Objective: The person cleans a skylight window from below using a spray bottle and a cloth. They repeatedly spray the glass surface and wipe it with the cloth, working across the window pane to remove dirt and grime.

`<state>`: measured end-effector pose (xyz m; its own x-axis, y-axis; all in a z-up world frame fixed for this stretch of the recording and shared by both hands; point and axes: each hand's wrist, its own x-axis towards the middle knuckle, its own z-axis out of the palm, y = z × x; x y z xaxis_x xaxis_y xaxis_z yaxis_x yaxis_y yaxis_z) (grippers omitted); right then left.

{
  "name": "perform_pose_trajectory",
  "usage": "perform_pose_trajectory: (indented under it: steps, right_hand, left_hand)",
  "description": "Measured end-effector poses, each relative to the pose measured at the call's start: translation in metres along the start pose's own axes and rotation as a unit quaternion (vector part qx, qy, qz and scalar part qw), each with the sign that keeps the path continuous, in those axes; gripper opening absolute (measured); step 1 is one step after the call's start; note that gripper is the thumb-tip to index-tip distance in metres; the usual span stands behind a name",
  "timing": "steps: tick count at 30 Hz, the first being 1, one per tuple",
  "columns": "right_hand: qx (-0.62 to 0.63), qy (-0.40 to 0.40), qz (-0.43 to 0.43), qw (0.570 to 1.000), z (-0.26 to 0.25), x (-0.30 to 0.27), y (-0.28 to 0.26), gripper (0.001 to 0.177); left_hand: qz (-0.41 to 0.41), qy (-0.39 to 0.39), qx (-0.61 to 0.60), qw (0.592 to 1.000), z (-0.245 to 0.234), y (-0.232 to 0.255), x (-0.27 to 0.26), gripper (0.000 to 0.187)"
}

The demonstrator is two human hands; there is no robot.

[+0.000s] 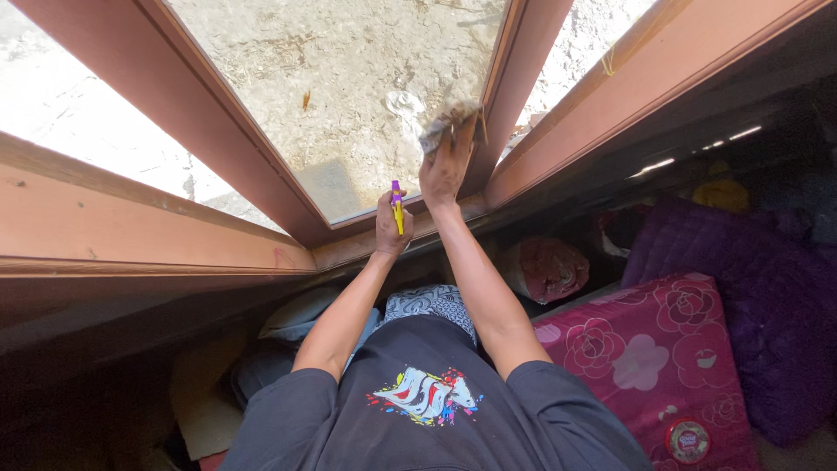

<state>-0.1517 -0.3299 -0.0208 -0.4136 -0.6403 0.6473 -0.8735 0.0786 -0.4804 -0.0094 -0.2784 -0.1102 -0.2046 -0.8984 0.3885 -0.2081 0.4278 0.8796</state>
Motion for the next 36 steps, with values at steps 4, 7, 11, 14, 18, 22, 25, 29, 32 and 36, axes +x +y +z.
perform_pose_trajectory:
  steps: [4, 7, 11, 14, 18, 22, 25, 29, 32, 36]
  right_hand:
    - [-0.007, -0.02, -0.056, 0.998, 0.011, -0.02, -0.012, 0.045]
    - [-0.042, -0.023, -0.115, 0.992, 0.009, 0.006, -0.01, 0.053]
    - [-0.032, -0.028, -0.063, 0.997, -0.004, 0.04, 0.0, 0.056]
    - [0.032, 0.014, -0.015, 0.999, -0.004, 0.028, -0.017, 0.057]
    - [-0.003, 0.019, -0.083, 0.996, -0.009, 0.026, -0.038, 0.054]
    - [-0.027, 0.022, -0.126, 0.991, -0.016, 0.079, -0.028, 0.051]
    - [0.018, 0.024, -0.067, 0.997, -0.021, 0.086, -0.017, 0.054]
    - [0.044, 0.017, -0.048, 0.998, -0.001, 0.047, -0.037, 0.046]
    - [0.011, 0.032, -0.112, 0.993, 0.003, 0.061, -0.041, 0.046]
    - [-0.025, 0.051, -0.115, 0.992, -0.006, 0.11, -0.035, 0.049]
  left_hand:
    - [0.004, 0.008, -0.013, 1.0, -0.003, 0.003, -0.001, 0.047]
    - [-0.012, 0.003, -0.027, 1.0, -0.003, 0.002, -0.002, 0.047]
    - [-0.028, 0.006, -0.05, 0.998, -0.006, 0.006, -0.001, 0.047]
    - [-0.031, 0.007, -0.051, 0.998, -0.013, 0.019, 0.006, 0.048]
    - [0.04, 0.033, -0.025, 0.998, -0.02, 0.039, 0.022, 0.048]
    - [0.045, 0.021, -0.051, 0.997, -0.02, 0.056, 0.034, 0.043]
    - [0.034, 0.022, -0.066, 0.997, -0.02, 0.065, 0.038, 0.044]
    - [0.038, 0.025, -0.075, 0.996, -0.026, 0.075, 0.044, 0.046]
    - [0.044, 0.025, -0.059, 0.997, -0.029, 0.08, 0.052, 0.047]
    - [0.055, 0.034, -0.064, 0.996, -0.031, 0.085, 0.057, 0.045]
